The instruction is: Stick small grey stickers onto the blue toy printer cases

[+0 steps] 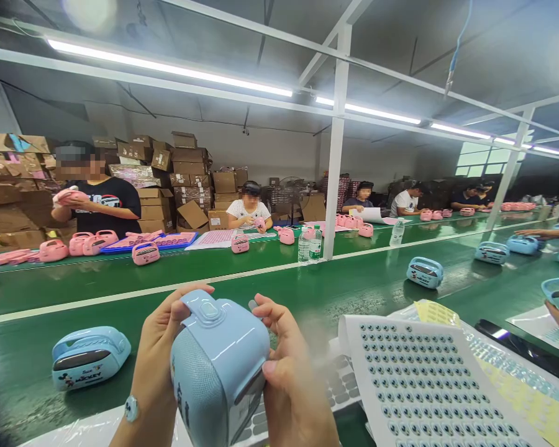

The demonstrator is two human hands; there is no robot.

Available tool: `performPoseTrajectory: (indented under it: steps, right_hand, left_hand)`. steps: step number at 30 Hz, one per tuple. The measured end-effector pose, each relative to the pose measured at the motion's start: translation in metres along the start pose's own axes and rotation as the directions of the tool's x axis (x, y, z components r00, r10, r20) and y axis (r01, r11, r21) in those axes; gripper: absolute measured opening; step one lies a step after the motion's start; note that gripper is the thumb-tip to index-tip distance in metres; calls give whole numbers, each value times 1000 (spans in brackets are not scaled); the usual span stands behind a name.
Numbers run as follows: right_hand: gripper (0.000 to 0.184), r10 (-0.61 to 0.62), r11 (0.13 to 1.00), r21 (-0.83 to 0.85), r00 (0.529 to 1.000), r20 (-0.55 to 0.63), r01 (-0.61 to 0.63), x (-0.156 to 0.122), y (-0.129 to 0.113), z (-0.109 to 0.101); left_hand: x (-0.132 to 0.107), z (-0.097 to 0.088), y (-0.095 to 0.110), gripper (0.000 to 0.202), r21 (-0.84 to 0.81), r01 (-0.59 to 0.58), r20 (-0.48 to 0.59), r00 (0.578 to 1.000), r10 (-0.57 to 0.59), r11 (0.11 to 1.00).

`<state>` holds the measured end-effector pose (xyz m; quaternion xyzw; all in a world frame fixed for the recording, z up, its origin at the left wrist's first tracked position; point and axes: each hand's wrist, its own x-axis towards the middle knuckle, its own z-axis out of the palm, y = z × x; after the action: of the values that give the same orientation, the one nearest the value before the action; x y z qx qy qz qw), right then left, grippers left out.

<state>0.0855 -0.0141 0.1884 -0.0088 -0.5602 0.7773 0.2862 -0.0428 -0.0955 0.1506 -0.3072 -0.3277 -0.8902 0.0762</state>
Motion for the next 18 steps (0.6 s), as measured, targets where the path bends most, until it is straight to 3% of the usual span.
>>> performPoseTrajectory:
  steps: [8, 12, 18]
  right_hand:
    - [48, 54, 998, 39, 997, 59, -56, -12, -6, 2]
    - [43, -1, 996, 86, 1000, 23, -1, -9, -2, 2]
    - [58, 15, 999, 48, 1000, 17, -16, -5, -3, 3]
  left_hand:
    - [-5, -5, 2, 46, 128, -53, -31, 998, 57, 990]
    - [-8, -5, 3, 45, 158, -73, -72, 994, 85, 985]
    - [-8, 1, 7, 52, 59, -34, -190, 981, 44, 998]
